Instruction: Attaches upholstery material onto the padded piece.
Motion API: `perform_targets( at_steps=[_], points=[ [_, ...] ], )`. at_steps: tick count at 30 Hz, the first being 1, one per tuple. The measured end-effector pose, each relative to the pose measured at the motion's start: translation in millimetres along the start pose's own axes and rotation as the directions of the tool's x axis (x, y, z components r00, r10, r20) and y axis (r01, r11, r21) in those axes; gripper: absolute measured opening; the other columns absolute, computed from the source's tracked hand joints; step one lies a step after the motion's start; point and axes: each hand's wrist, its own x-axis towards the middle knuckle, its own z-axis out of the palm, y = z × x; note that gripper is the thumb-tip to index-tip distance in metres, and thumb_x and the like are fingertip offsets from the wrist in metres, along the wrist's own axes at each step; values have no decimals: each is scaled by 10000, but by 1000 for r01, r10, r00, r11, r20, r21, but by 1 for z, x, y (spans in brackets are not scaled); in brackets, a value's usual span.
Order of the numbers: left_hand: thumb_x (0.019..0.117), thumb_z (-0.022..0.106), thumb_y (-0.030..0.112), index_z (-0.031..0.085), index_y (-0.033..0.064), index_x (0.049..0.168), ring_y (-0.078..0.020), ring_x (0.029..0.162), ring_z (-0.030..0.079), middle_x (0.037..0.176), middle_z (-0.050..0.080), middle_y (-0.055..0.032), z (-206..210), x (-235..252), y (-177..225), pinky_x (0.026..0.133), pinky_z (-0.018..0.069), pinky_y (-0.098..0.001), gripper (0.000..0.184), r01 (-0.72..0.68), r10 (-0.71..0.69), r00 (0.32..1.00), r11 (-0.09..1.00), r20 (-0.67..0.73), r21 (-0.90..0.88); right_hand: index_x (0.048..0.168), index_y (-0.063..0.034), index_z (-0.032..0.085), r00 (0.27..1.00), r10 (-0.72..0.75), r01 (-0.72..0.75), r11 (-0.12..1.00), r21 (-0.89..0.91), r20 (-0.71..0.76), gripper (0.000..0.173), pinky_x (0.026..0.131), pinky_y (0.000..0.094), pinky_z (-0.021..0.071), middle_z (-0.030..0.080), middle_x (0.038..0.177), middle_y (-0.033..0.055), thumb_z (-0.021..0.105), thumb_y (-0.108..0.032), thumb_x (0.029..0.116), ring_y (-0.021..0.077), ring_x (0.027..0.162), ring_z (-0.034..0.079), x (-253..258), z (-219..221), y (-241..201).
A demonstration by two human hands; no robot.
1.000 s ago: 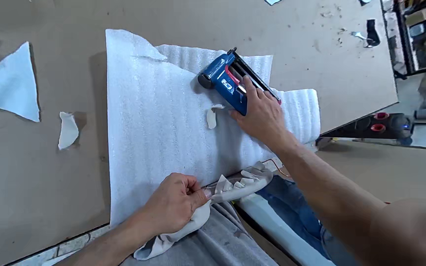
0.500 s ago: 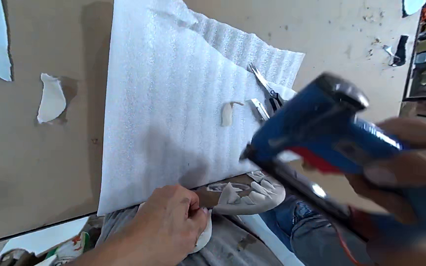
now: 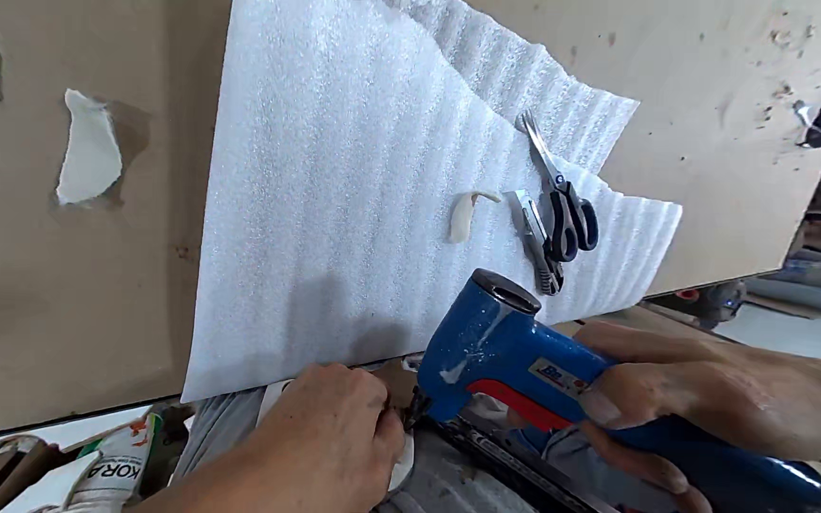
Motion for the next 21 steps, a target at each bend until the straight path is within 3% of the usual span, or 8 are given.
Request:
perform_targets(
  at_steps=[12,15,17,18,21],
  points=[
    [1054,468,320,691,116,995,-161,771,616,828,631,-26,-5,7,-7,688,485,-417,308,-37,44,997,991,57,-126,965,-180,638,998,-42,37,995,98,49,239,467,310,579,614,636,53,564,-399,907,146,485,641,0,7,6],
    [1085,427,410,644,144,965,-116,681,554,764,555,12,-5,8,-21,618,464,-354,363,-127,121,992,969,-38,-212,1044,-173,654,986,-166,166,973,163,-12,260,472,325,592,645,686,65,612,-410,946,143,499,646,-19,-4,26],
    [1079,321,544,650,183,939,-82,669,549,745,545,48,-3,-1,-30,613,461,-336,508,-164,139,982,964,-130,-209,1134,-130,674,964,-257,267,933,239,-73,306,482,324,610,667,716,82,629,-387,973,140,513,660,-37,-13,39],
    [1066,289,592,654,183,895,-79,669,545,740,544,53,-2,-6,-33,609,453,-339,574,-198,168,974,958,-154,-208,1110,-108,663,951,-282,307,906,293,-125,283,470,325,610,669,718,95,626,-352,972,149,504,664,-45,-13,43],
    [1001,403,687,650,191,895,-52,664,530,757,542,69,3,-11,-36,586,441,-291,565,-283,261,958,927,-119,-246,1120,-90,640,918,-329,395,812,429,-222,241,453,317,605,689,803,128,605,-244,939,153,502,666,-55,-1,47]
  ],
)
